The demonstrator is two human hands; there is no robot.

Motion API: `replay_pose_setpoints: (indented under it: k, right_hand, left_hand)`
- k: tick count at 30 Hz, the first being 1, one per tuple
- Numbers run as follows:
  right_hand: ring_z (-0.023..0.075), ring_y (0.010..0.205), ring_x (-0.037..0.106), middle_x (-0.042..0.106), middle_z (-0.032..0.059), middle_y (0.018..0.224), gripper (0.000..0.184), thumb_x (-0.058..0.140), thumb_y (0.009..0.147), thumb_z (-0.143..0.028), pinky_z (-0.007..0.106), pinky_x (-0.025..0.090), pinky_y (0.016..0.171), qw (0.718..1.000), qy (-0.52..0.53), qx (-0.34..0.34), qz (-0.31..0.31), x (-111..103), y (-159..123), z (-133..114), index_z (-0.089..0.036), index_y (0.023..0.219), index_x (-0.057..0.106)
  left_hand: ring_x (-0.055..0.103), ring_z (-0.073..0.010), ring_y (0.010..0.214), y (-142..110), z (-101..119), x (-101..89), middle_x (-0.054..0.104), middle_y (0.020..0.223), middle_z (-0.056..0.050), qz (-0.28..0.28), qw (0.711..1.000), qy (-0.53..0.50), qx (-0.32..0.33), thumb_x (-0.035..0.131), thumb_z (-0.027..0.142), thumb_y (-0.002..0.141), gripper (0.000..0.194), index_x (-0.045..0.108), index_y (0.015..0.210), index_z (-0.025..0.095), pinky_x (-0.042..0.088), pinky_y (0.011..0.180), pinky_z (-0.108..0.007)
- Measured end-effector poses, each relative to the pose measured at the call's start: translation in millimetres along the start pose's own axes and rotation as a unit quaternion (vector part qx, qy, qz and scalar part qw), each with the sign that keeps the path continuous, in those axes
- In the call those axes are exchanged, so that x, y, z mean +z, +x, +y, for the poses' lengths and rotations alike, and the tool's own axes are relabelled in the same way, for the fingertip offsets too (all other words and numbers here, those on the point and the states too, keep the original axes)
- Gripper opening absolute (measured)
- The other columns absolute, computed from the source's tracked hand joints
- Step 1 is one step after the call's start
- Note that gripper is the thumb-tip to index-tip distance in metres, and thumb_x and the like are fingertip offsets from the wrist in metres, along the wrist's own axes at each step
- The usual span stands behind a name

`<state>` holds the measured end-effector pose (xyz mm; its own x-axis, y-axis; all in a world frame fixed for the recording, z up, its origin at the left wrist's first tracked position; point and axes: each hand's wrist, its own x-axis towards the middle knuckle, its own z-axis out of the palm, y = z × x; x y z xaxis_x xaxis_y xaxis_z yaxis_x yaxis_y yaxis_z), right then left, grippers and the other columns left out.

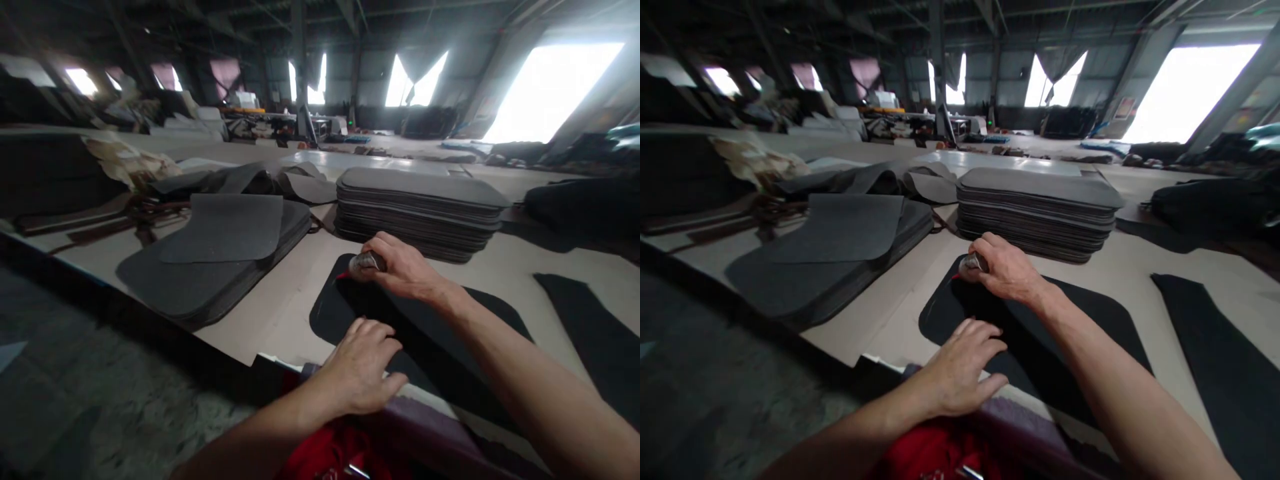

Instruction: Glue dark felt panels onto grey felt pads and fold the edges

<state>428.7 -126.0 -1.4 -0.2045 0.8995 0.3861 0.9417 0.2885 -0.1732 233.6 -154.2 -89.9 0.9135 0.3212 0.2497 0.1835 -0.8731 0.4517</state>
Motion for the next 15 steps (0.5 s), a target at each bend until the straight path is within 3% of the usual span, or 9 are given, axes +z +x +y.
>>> replay_pose_setpoints:
  k: [7, 15]
  right_hand:
    - [0.023, 0.096, 0.057, 0.059, 0.0055, 0.106, 0.028, 0.066, 0.085, -0.034, 0.032, 0.041, 0.076, 0.997, -0.032, 0.06, 0.025, 8, 14, 29, -0.023, 0.109, 0.058]
    - [0.0219, 0.094, 0.057, 0.059, 0.0053, 0.103, 0.027, 0.065, 0.084, -0.034, 0.03, 0.04, 0.077, 0.995, -0.034, 0.089, 0.023, 6, 28, 45, -0.021, 0.106, 0.059]
  left_hand:
    - [0.049, -0.0257, 0.131, -1, -4, 5.0, 0.059, 0.135, -0.008, 0.009, 1.0, -0.007, -0.002, 0.066, 0.042, 0.089, 0.041, 0.062, 0.123, 0.02, 0.023, 0.123, -0.049]
    - [0.049, -0.0249, 0.131, -1, -5, 7.2, 0.058, 0.136, -0.008, 0.012, 1.0, -0.017, -0.003, 0.068, 0.039, 0.087, 0.041, 0.061, 0.124, 0.021, 0.024, 0.123, -0.05]
